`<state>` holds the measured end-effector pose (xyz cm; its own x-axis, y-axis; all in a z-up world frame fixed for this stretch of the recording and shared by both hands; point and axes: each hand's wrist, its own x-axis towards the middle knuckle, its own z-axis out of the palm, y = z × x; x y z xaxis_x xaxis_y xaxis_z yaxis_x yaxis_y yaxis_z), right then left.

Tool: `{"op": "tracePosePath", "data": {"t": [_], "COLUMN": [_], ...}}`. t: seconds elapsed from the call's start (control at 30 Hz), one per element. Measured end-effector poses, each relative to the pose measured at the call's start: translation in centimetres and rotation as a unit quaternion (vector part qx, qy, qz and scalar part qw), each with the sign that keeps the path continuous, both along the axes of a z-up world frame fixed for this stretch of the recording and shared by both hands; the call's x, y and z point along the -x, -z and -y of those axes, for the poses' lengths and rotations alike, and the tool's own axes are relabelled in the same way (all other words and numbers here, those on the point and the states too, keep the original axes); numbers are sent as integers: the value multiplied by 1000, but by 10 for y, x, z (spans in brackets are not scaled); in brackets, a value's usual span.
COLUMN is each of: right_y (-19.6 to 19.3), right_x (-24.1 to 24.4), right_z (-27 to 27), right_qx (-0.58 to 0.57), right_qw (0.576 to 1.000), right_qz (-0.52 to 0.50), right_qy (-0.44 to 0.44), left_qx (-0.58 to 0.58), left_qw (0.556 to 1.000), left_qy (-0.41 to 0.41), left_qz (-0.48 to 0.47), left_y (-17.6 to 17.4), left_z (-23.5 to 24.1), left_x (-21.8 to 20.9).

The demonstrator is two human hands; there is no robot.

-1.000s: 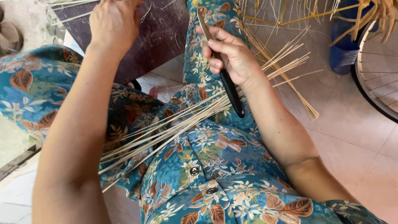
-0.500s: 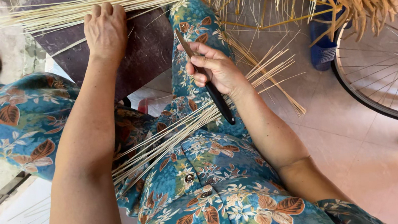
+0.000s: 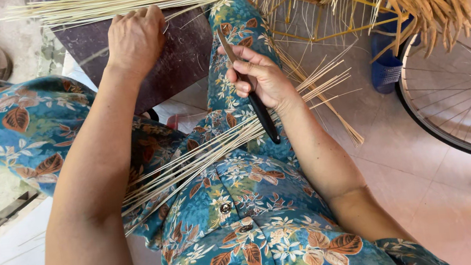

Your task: The person sits on the floor and uses a small knife to split thin bamboo strips into finer strands. They hold each strip with the left hand and draw the knife along its length with the right hand, repeating the process for multiple strips.

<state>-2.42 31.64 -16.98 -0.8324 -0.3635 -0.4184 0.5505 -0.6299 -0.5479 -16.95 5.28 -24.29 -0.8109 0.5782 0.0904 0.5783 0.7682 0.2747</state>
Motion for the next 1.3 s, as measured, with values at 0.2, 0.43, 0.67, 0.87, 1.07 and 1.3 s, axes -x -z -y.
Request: {"op": "tracePosePath", "data": {"t": [0.2, 0.43, 0.67, 0.87, 1.07, 1.3], "right_y": [2, 3, -14, -79, -109, -99], "right_x": [-5, -7, -15, -27, -29, -20], "right_z": [-2, -3, -4, 8, 45, 44], "right_qx": [6, 0, -58, -71, -183, -192], "right_qw": [1000, 1000, 997, 988, 964, 973], "right_qz": [-8, -22, 2, -109, -141, -126], "right_qy": [-1, 13, 47, -84, -130, -12], "left_qx": [-82, -114, -177, -187, -212, -190], "left_qw": [995, 992, 979, 957, 948, 943], "left_qy": [-3, -47, -99, -186, -169, -174], "left_qz": [-50, -33, -1, 119, 169, 211], "left_y": [-62, -179, -294, -287, -258, -261], "left_z": [21, 47, 59, 58, 57, 72], "left_x": [-26, -79, -140, -153, -179, -194]}}
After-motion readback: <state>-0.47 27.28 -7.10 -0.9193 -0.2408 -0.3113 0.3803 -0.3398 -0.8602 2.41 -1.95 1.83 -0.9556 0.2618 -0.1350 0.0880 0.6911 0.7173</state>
